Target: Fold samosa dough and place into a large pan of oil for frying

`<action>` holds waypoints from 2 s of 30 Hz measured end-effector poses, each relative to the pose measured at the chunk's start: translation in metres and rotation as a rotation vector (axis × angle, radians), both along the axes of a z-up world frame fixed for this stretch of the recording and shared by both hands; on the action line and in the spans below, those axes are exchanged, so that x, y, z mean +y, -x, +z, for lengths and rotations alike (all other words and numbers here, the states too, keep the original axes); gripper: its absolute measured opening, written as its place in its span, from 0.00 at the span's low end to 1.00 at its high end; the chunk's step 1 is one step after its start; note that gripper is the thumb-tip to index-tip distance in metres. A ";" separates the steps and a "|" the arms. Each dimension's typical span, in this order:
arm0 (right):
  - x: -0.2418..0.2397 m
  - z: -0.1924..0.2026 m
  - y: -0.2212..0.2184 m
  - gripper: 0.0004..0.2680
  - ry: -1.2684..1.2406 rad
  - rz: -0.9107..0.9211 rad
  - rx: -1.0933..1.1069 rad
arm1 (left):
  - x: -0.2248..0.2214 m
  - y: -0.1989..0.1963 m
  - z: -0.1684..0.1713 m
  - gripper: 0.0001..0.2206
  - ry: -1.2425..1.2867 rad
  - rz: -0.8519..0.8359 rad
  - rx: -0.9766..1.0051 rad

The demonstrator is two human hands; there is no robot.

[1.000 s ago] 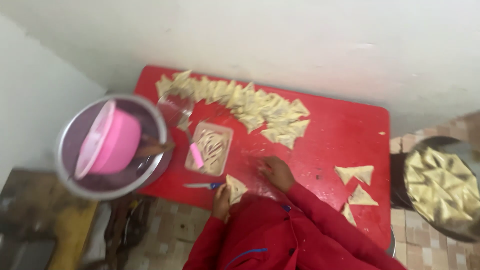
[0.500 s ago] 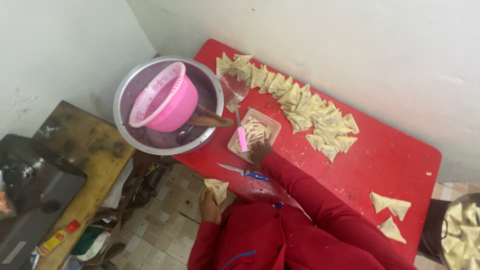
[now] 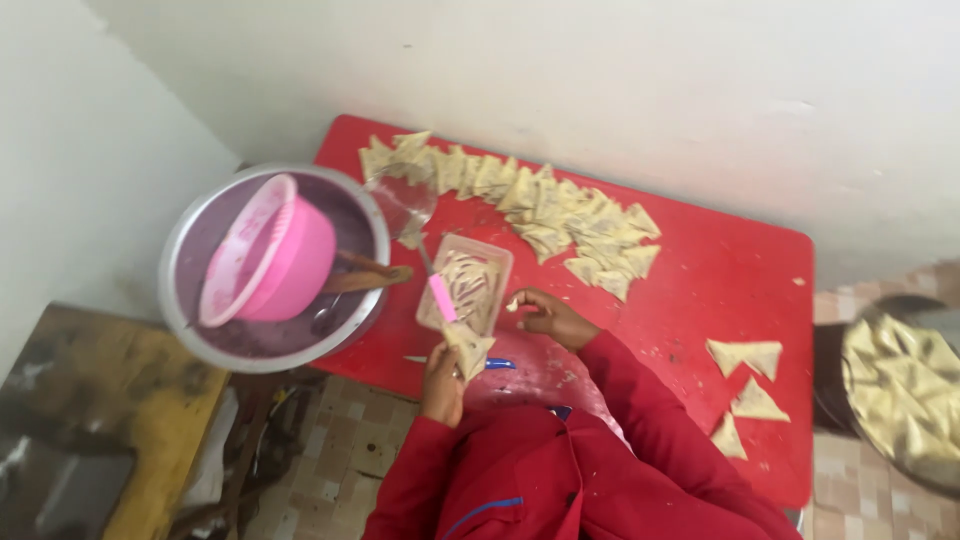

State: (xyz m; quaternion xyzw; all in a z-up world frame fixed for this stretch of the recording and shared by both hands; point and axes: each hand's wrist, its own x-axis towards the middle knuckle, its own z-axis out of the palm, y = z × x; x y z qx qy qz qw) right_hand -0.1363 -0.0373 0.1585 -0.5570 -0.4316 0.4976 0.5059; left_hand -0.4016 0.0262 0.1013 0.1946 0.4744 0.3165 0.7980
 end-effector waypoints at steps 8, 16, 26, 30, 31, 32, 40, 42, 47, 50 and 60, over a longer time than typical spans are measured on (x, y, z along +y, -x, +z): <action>-0.124 0.082 -0.009 0.22 -0.099 -0.289 -0.297 | -0.041 -0.139 0.027 0.16 -0.070 -0.408 -0.123; -0.205 0.094 -0.027 0.27 -0.047 -0.595 -0.760 | -0.096 -0.206 0.054 0.15 -0.075 -0.633 -0.224; -0.248 0.075 -0.033 0.28 -0.108 -0.701 -1.028 | -0.127 -0.231 0.075 0.15 -0.099 -0.774 -0.234; -0.249 0.064 -0.033 0.30 -0.095 -0.710 -1.023 | -0.127 -0.234 0.061 0.15 -0.097 -0.792 -0.241; -0.250 0.067 -0.033 0.30 -0.094 -0.707 -1.024 | -0.128 -0.235 0.063 0.15 -0.095 -0.790 -0.243; -0.251 0.070 -0.032 0.31 -0.078 -0.704 -1.040 | -0.129 -0.236 0.065 0.15 -0.100 -0.800 -0.244; -0.264 0.104 -0.028 0.29 0.219 -0.623 -1.245 | -0.137 -0.242 0.083 0.15 -0.072 -0.774 -0.242; -0.272 0.091 -0.034 0.29 0.116 -0.741 -1.370 | -0.139 -0.242 0.059 0.15 -0.095 -0.776 -0.225; -0.266 0.085 -0.021 0.27 0.131 -0.692 -1.316 | -0.145 -0.239 0.088 0.15 -0.080 -0.814 -0.228; -0.265 0.091 -0.016 0.26 0.247 -0.663 -1.298 | -0.146 -0.239 0.103 0.16 -0.062 -0.816 -0.226; -0.304 0.075 -0.025 0.17 0.150 -1.029 -0.667 | -0.143 -0.262 -0.019 0.14 0.078 -0.868 -0.213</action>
